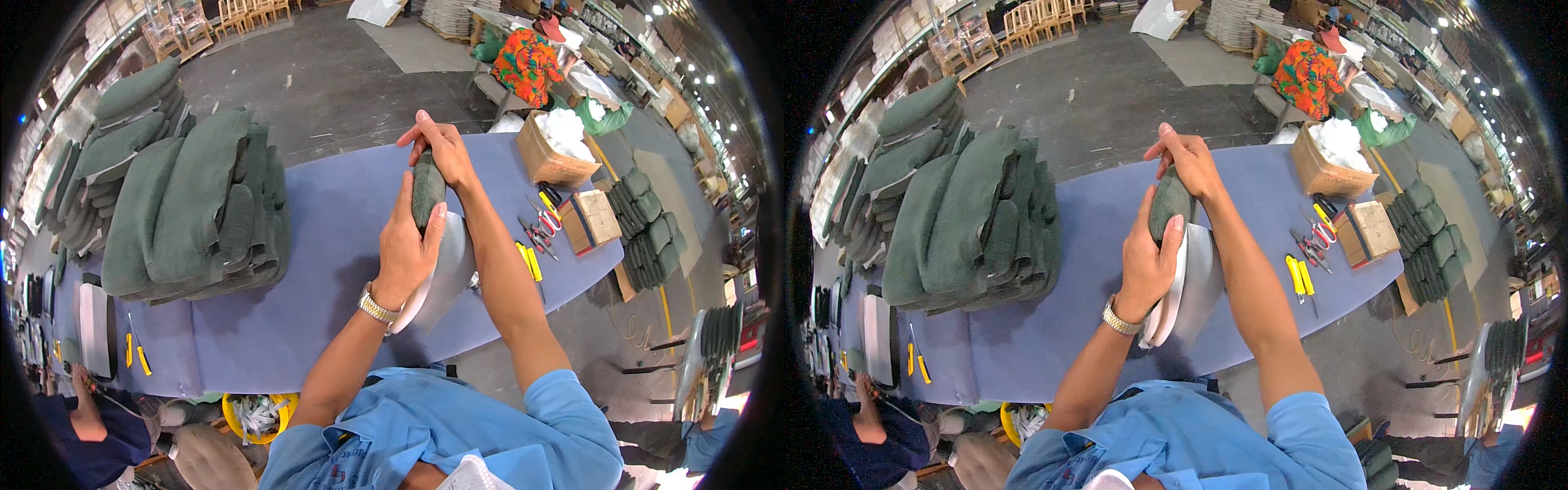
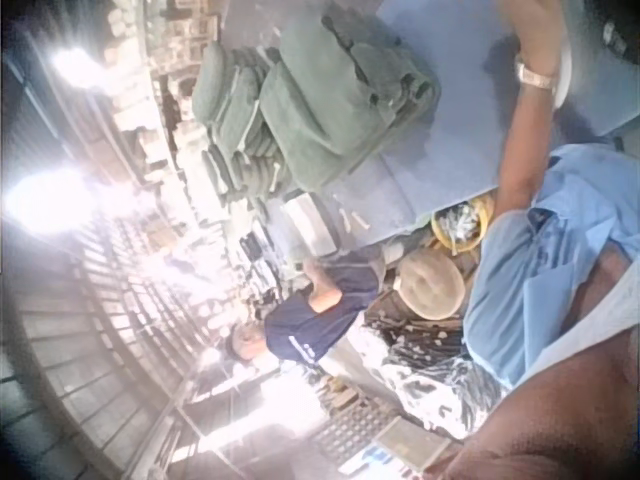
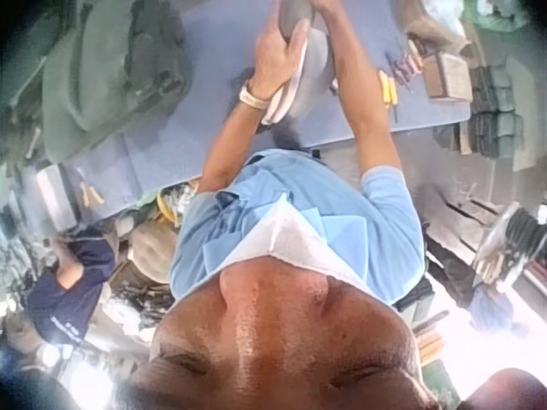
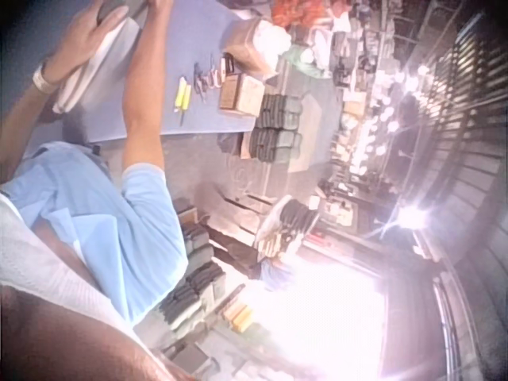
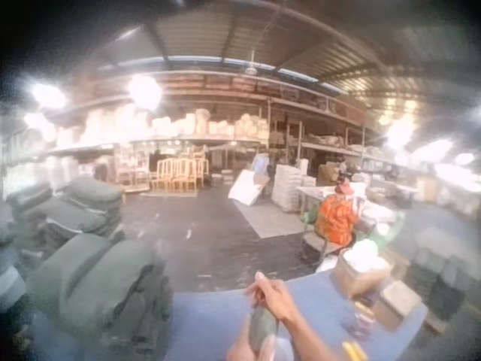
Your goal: The person assembles cushion covers by wrapping green fabric around white foam inserts. They use a staple gun to secure the fabric edges and a utility knife to trim excess material. The finished cushions are stacked on the table.
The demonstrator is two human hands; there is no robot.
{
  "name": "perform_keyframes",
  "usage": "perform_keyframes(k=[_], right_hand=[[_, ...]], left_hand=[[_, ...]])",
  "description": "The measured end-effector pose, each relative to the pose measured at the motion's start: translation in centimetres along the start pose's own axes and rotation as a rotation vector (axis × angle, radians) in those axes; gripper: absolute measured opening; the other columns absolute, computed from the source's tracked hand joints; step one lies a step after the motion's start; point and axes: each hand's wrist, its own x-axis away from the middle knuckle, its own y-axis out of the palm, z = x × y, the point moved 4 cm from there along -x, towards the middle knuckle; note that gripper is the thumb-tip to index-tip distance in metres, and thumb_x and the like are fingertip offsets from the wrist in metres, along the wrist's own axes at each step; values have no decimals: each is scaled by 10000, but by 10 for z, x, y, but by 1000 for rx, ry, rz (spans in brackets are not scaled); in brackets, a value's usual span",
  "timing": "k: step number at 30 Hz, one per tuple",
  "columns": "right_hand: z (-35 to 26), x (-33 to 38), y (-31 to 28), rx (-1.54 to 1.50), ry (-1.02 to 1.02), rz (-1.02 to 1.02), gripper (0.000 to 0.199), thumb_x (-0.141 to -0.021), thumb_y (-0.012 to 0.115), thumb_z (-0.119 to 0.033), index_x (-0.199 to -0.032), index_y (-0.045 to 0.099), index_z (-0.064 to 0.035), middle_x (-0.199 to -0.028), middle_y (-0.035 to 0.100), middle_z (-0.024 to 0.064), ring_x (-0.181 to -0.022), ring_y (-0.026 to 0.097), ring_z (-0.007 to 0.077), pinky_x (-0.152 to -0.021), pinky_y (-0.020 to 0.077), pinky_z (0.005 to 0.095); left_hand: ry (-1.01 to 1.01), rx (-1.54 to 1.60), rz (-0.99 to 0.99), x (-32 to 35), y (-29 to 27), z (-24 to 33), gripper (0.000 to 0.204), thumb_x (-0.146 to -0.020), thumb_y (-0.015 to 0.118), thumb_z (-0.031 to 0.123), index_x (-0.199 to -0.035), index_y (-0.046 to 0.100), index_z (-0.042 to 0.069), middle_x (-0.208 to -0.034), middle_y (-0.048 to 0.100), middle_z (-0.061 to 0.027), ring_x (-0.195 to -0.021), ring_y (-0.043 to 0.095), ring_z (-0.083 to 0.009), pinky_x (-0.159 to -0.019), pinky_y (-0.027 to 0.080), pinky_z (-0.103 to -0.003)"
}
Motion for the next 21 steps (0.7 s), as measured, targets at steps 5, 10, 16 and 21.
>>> perform_keyframes(k=[5, 10, 16, 21], right_hand=[[5, 3, -12, -15, 9, 19, 678, -1049, 462, -535, -864, 763, 44, -643, 635, 100, -591, 614, 178, -643, 468, 320], [16, 6, -37, -75, 34, 77, 634, -1057, 465, -469, -822, 748, 48, -595, 638, 123, -568, 620, 190, -621, 485, 331], [49, 8, -87, -103, 35, 214, 598, -1061, 444, -400, -834, 721, 79, -621, 665, 161, -584, 644, 227, -633, 517, 346], [66, 12, -108, -81, 89, 304, 568, -1074, 432, -382, -894, 694, 88, -654, 654, 150, -666, 654, 253, -728, 528, 362]], left_hand=[[-5, -5, -99, -5, 5, 2, 734, -995, 640, 261, -1506, 307, -147, -1385, 518, -408, -1196, 616, -505, -978, 528, -489], [298, -21, -13, -2, 28, 0, 780, -975, 659, 244, -1551, 266, -106, -1534, 396, -368, -1396, 461, -487, -1144, 409, -470], [61, 14, -95, 42, 70, -30, 927, -941, 683, 408, -1591, 218, -61, -1620, 301, -311, -1497, 336, -449, -1185, 337, -545], [57, -66, -38, 31, 71, -19, 927, -931, 714, 391, -1586, 234, -56, -1598, 340, -313, -1463, 390, -447, -1170, 360, -536]])
